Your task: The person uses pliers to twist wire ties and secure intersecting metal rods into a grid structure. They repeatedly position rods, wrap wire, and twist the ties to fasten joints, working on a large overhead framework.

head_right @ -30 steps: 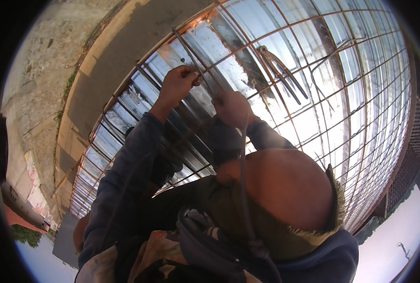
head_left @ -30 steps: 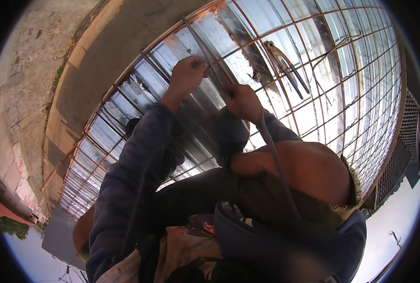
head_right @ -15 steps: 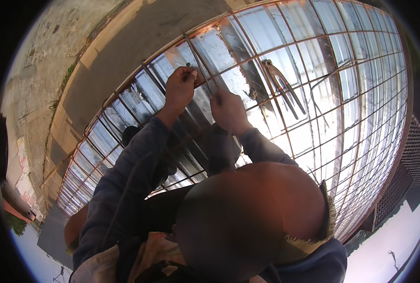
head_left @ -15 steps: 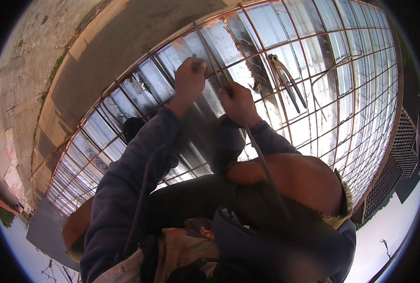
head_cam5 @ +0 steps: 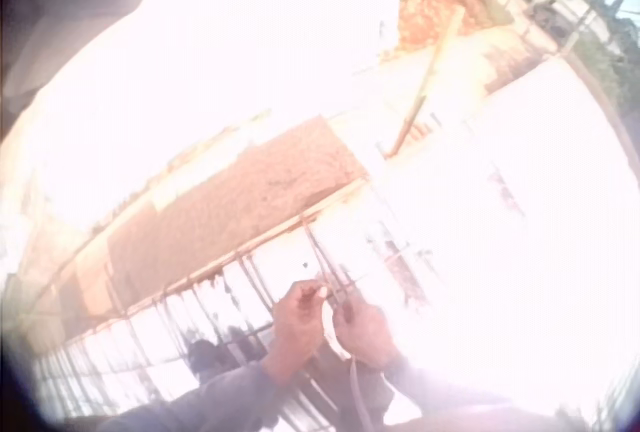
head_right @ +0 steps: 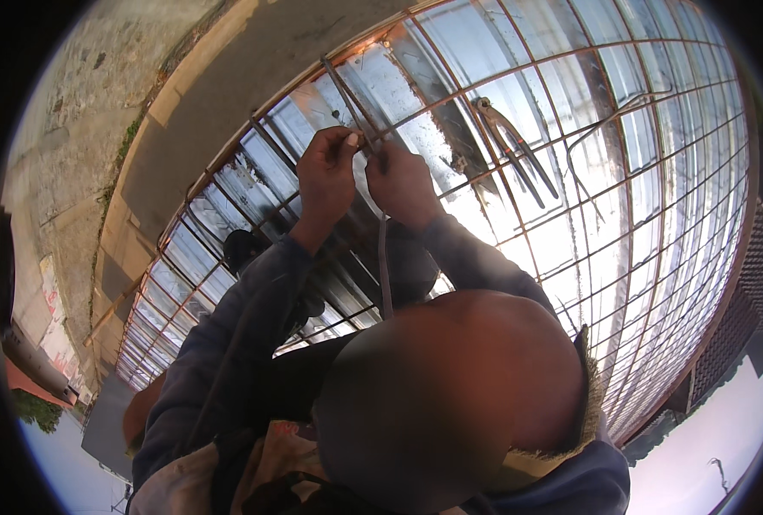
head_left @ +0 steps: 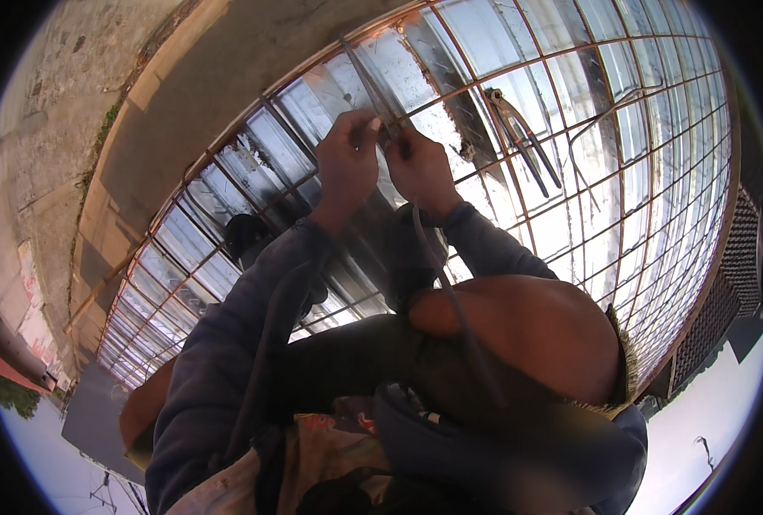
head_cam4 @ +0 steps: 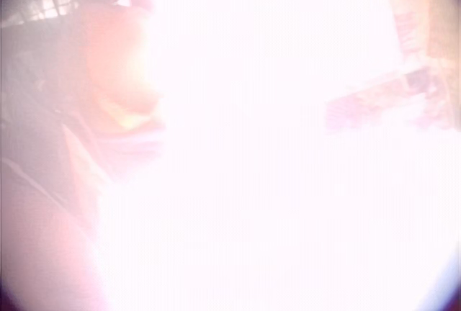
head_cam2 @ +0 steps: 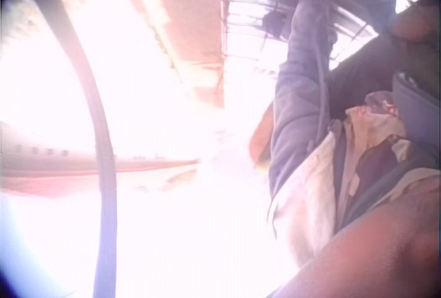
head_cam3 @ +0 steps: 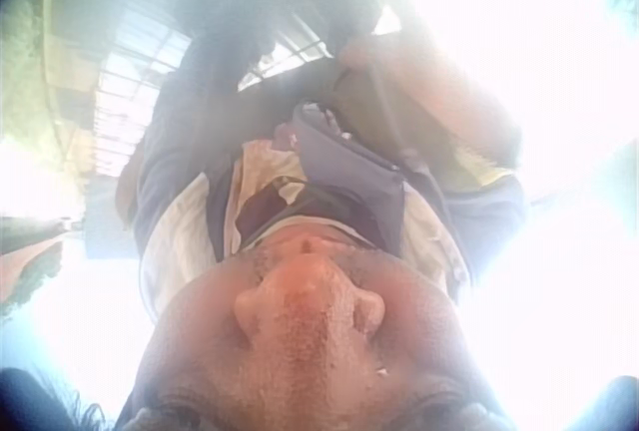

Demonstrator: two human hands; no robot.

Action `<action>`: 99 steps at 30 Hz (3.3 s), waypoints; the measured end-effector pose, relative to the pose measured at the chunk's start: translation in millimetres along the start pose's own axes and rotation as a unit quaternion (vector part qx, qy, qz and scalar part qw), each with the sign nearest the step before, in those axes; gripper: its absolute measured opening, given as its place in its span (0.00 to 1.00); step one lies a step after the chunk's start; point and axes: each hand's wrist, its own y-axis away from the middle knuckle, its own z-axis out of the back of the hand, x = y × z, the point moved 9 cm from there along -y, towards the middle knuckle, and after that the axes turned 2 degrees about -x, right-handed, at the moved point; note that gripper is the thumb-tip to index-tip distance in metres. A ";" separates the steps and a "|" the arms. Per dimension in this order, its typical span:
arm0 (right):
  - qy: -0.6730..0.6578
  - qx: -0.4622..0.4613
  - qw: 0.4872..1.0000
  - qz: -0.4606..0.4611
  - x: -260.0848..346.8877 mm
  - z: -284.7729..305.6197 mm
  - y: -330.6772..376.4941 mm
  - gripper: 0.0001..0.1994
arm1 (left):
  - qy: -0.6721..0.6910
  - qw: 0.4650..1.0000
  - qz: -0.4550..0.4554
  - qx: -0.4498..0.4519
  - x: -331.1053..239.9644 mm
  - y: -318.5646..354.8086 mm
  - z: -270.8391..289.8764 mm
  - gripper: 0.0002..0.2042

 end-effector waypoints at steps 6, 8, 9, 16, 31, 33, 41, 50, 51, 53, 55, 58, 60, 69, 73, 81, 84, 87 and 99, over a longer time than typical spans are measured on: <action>-0.075 -0.053 0.994 -0.062 -25.1 -11.6 17.9 0.17 | -0.122 0.975 -0.124 0.139 -29.9 18.8 0.7 0.06; -0.232 -0.007 0.965 -0.120 -22.8 -22.4 25.7 0.17 | -0.128 0.960 -0.211 0.134 -37.1 21.4 4.3 0.05; -0.230 0.019 0.968 -0.099 -20.1 -34.5 22.2 0.18 | -0.138 0.961 -0.206 0.123 -33.3 25.6 16.4 0.05; -0.215 -0.012 0.975 -0.049 -57.2 -26.9 9.4 0.21 | -0.023 0.991 -0.022 0.128 -20.1 39.4 -1.5 0.06; -0.227 0.150 0.959 -0.077 -11.0 -26.1 8.5 0.18 | 0.092 0.943 0.312 0.067 29.5 32.1 -1.8 0.16; -0.147 0.161 0.975 -0.039 -8.2 -22.9 4.9 0.17 | 0.114 0.930 0.345 0.056 30.0 35.8 -7.7 0.21; 0.159 0.153 0.965 0.140 11.5 -7.7 -0.5 0.16 | 0.136 0.921 0.362 -0.041 50.9 49.6 -22.9 0.27; 0.062 0.126 0.980 0.143 14.5 5.1 -11.5 0.17 | -0.055 0.983 0.172 0.021 36.8 26.2 -22.3 0.21; 0.048 0.120 0.981 0.142 8.0 1.7 -12.0 0.17 | -0.051 0.980 0.189 0.041 40.4 24.3 -24.4 0.20; 0.022 0.107 0.984 0.139 -2.2 -1.8 -10.9 0.18 | -0.047 0.972 0.218 0.078 41.9 19.5 -27.4 0.19; -0.073 0.166 0.982 0.053 -1.9 -7.7 -11.2 0.18 | -0.064 0.965 0.235 0.100 38.1 13.5 -19.3 0.18; -0.203 0.203 0.956 -0.056 -8.0 -19.1 -10.5 0.18 | -0.143 0.968 0.188 0.088 26.1 11.1 -9.5 0.18; -0.237 0.201 0.946 -0.089 -7.0 -15.0 -11.3 0.18 | -0.180 0.972 0.138 0.055 16.1 16.9 -6.0 0.17; -0.178 0.199 0.964 -0.002 3.4 -1.4 -15.1 0.17 | -0.222 0.970 0.098 -0.010 7.3 20.7 -19.1 0.15; -0.048 0.152 0.984 0.083 -8.7 8.2 -4.8 0.15 | -0.232 0.965 0.117 0.043 14.8 8.7 -9.3 0.16; 0.154 0.078 0.984 0.035 -16.6 15.3 -7.2 0.17 | -0.317 0.934 0.071 0.149 -3.6 -7.2 -17.5 0.21; 0.195 0.103 0.975 0.008 -15.0 13.2 -9.4 0.19 | -0.344 0.923 0.057 0.162 -11.1 -10.2 -20.7 0.22; 0.251 0.130 0.959 -0.002 3.7 28.0 -8.7 0.19 | -0.367 0.912 0.067 0.170 -14.3 -10.8 -19.2 0.23; -0.226 0.220 0.938 -0.142 -4.3 14.1 35.1 0.33 | -0.363 0.915 0.070 0.160 -16.6 -11.0 -21.2 0.22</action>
